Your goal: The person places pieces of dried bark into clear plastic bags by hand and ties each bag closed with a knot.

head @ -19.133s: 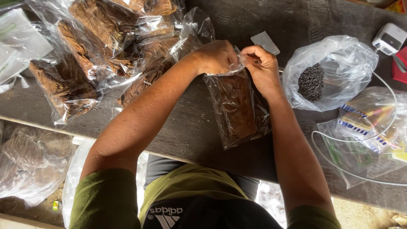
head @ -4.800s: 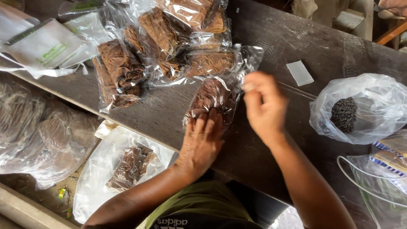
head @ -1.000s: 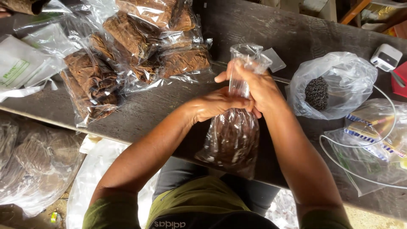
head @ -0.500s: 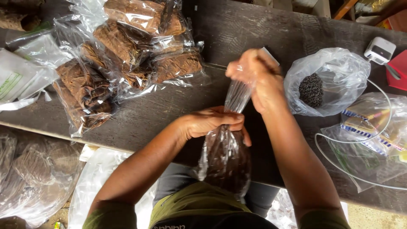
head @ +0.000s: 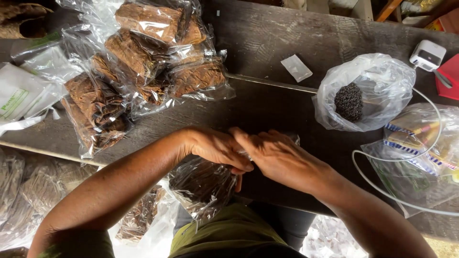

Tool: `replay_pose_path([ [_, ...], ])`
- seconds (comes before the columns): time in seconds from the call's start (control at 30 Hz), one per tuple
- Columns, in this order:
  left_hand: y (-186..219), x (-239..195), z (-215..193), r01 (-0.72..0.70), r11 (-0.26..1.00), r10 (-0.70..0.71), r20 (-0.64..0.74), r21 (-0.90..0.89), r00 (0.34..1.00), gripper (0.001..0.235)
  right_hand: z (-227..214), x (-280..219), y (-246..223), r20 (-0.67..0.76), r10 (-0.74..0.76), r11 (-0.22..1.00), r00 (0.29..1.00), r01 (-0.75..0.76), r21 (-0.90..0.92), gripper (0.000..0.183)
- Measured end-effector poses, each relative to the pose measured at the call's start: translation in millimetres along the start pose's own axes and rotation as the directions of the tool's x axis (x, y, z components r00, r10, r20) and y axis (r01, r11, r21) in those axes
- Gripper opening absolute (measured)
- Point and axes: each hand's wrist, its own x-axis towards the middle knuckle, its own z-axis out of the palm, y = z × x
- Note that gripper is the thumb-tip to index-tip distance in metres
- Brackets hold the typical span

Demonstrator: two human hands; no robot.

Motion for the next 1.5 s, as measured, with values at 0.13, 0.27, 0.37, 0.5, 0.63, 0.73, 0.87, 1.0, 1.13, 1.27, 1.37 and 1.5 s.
replay_pose_path([
  [0.13,-3,-13,-8,-0.012,0.999,0.002,-0.262,-0.035,0.965,0.043,22,-10,38,-0.010,0.043,0.799,0.999,-0.028,0.601,0.006],
  [0.27,18,-22,-10,-0.127,0.989,0.146,-0.394,0.075,0.907,0.014,17,-15,53,0.036,0.034,0.285,0.999,-0.045,0.957,0.016],
  [0.37,42,-28,-13,-0.328,0.687,0.706,-0.488,0.649,0.514,0.018,24,-19,52,-0.107,0.241,-0.296,0.964,0.178,0.939,0.022],
  [0.5,48,-20,-6,0.116,0.458,0.863,-0.472,0.881,0.179,0.015,12,-22,17,-0.177,0.303,-0.583,0.937,0.329,0.743,0.004],
  [0.63,42,-5,19,-0.473,0.668,0.690,-0.716,0.575,0.105,0.007,23,8,-11,-0.127,-0.047,-0.618,0.991,0.071,0.783,0.027],
  [0.73,23,-4,20,-0.705,0.626,0.674,-0.686,0.334,0.274,0.013,72,32,25,-0.279,-0.199,-0.627,0.939,0.097,0.773,0.023],
  [0.87,-13,-3,6,-0.772,0.617,0.571,-0.763,0.155,0.303,0.014,55,33,45,-0.236,-0.102,-0.369,0.966,0.184,0.911,0.018],
  [1.0,-21,-9,-3,-0.735,0.667,0.534,-0.766,0.121,0.358,0.014,28,29,60,-0.269,0.157,0.334,0.950,0.206,0.920,0.008],
  [1.13,-1,-14,2,-0.603,0.763,0.496,-0.810,0.234,0.313,0.014,-5,26,46,-0.355,0.348,0.609,0.868,0.079,0.789,0.006],
  [1.27,-4,-1,8,-0.529,0.814,0.413,-0.880,0.241,0.235,0.013,-5,27,13,-0.469,0.505,0.719,0.725,-0.052,0.693,0.012],
  [1.37,-7,16,16,-0.519,0.807,0.349,-0.937,0.283,0.031,0.014,7,37,-6,-0.622,0.589,0.715,0.515,0.025,0.698,0.012],
  [1.5,-20,38,16,-0.592,0.756,0.203,-0.960,0.279,-0.194,0.011,20,47,-8,-0.701,0.575,0.719,0.423,0.148,0.679,0.027],
])
